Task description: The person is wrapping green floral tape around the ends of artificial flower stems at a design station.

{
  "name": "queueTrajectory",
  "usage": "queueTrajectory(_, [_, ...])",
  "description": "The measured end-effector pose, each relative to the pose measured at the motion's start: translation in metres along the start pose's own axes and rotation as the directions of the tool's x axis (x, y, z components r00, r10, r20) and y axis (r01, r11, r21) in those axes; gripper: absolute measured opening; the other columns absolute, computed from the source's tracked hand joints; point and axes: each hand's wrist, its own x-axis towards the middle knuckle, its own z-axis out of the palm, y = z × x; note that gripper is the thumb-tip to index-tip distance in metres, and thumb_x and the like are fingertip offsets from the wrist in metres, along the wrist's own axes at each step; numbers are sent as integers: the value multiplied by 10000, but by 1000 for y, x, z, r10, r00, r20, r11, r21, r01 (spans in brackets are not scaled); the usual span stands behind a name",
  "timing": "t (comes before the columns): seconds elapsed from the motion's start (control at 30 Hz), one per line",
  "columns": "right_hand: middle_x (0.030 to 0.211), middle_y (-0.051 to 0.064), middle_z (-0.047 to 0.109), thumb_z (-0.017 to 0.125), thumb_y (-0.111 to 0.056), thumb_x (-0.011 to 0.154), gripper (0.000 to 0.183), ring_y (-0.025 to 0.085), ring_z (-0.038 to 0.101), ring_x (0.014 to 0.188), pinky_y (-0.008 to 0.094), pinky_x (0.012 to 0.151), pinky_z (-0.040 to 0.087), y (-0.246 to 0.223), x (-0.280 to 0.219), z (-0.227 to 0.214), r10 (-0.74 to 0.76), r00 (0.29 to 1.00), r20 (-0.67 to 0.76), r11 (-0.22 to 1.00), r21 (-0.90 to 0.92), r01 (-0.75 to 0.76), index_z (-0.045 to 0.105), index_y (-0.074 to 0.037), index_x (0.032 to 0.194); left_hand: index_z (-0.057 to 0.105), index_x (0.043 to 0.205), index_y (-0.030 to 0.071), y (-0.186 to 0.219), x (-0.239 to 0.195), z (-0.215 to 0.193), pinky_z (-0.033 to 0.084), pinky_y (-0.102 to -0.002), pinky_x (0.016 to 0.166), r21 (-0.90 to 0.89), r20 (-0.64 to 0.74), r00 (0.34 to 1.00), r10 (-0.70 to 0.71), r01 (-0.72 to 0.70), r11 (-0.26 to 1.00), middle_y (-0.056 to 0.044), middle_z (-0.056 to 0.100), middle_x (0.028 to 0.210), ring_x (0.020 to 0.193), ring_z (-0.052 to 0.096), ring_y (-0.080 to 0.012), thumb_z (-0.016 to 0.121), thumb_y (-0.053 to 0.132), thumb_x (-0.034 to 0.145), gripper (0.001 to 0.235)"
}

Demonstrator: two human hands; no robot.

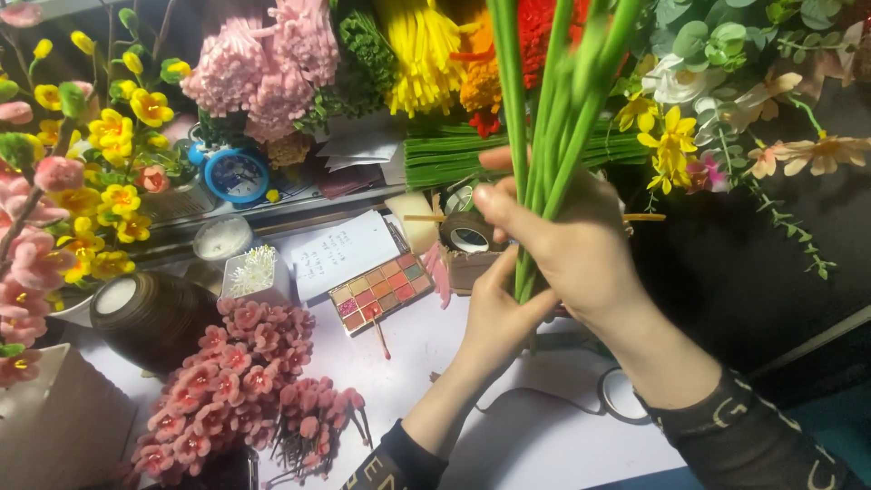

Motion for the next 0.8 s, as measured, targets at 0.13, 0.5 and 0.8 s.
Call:
queueTrajectory(0.13, [842,-2,636,701,-91,749,188,100,628,746,219,701,534,24,-8,-2,64,997,-43,998,14,-64,642,-76,926,594,896,81,-7,-10,-3,437,-217,650,87,-38,998,-44,47,995,17,593,748,727,517,-69,704,203,718,242])
queueTrajectory(0.5, [607,-10,559,585,-226,874,154,56,534,550,184,451,446,31,-17,-13,-35,989,-142,990,-141,15,679,-120,934,561,1105,125,-50,-8,-5,446,-246,724,239,49,998,-42,29,971,-32,649,940,801,568,-121,735,173,618,520])
queueTrajectory(0.8, [574,-97,395,524,-318,950,179,32,323,513,255,624,371,47,-45,-62,147,903,-404,917,397,29,563,-144,938,628,939,134,-33,-28,-42,392,-257,626,537,281,956,-79,-88,839,-4,619,879,669,510,-144,665,154,811,135])
